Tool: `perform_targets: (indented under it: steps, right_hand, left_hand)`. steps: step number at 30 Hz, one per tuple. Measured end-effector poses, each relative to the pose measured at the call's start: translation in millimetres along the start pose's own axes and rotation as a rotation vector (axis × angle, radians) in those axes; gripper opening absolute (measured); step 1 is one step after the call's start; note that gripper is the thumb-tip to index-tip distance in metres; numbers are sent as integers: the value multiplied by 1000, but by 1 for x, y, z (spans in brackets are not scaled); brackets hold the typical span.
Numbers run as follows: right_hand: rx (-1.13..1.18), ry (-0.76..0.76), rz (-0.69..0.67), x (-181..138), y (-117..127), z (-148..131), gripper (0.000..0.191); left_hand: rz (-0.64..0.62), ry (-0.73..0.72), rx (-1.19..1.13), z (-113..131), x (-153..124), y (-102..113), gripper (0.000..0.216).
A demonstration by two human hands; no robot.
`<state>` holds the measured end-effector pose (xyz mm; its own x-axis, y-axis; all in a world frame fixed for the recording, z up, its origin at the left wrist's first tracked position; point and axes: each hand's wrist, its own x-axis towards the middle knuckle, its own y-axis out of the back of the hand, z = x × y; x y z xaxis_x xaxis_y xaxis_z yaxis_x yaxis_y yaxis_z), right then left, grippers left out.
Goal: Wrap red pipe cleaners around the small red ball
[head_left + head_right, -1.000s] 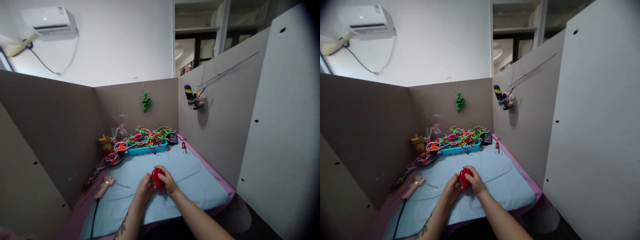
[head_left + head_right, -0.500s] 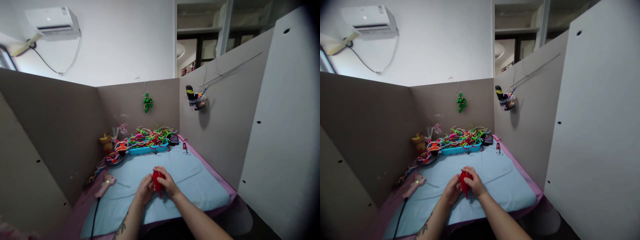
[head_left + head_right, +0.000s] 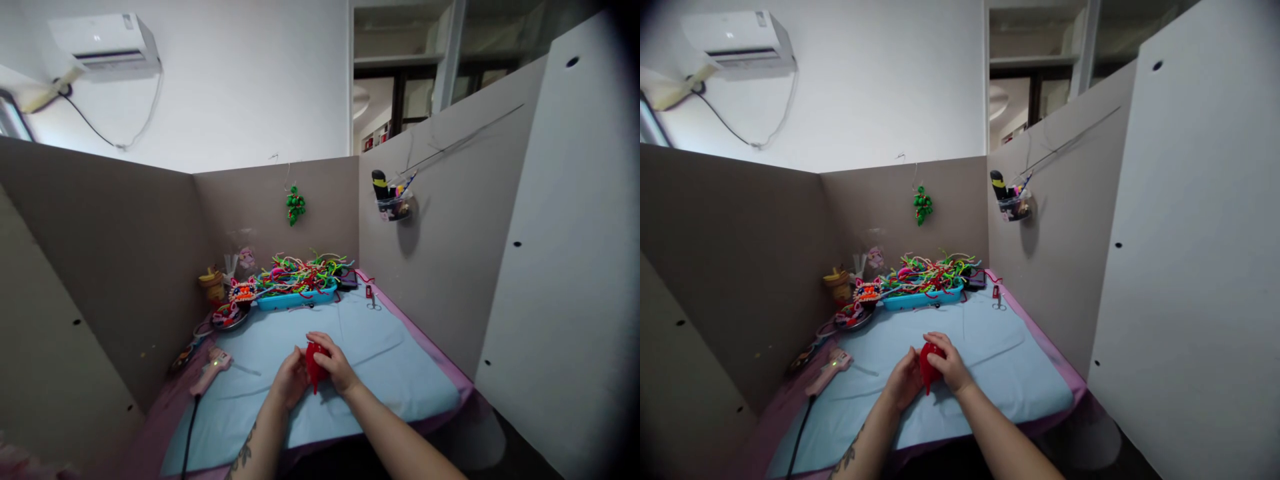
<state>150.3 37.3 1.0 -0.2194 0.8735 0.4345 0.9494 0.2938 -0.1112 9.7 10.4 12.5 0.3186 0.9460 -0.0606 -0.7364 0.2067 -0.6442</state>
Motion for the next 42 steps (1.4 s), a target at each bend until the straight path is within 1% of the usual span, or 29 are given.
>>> perform_targets:
  steps: [3,8,13,22,30,36,42]
  right_hand:
    - [7,5,36,1,1,1,42]
    - [-29,14,-1,1,2,4,43]
    - [-51,13,4,1,2,4,44]
    - [-109,-5,1,0,2,5,47]
    - [-109,3,14,1,3,9,45]
    - [-125,-6,67,3,4,15,45]
    - [-167,-11,58,3,2,16,46]
  left_hand:
    - [-55,-43,28,1,-1,1,33]
    - [-29,-56,45,-1,1,3,26]
    - [-24,-44,52,0,1,2,26]
    - [-5,-66,66,-3,3,2,26]
    - [-2,-62,91,-2,1,0,27]
    - [-2,-71,62,-1,1,-1,30]
    - [36,-87,77,-2,3,-1,28]
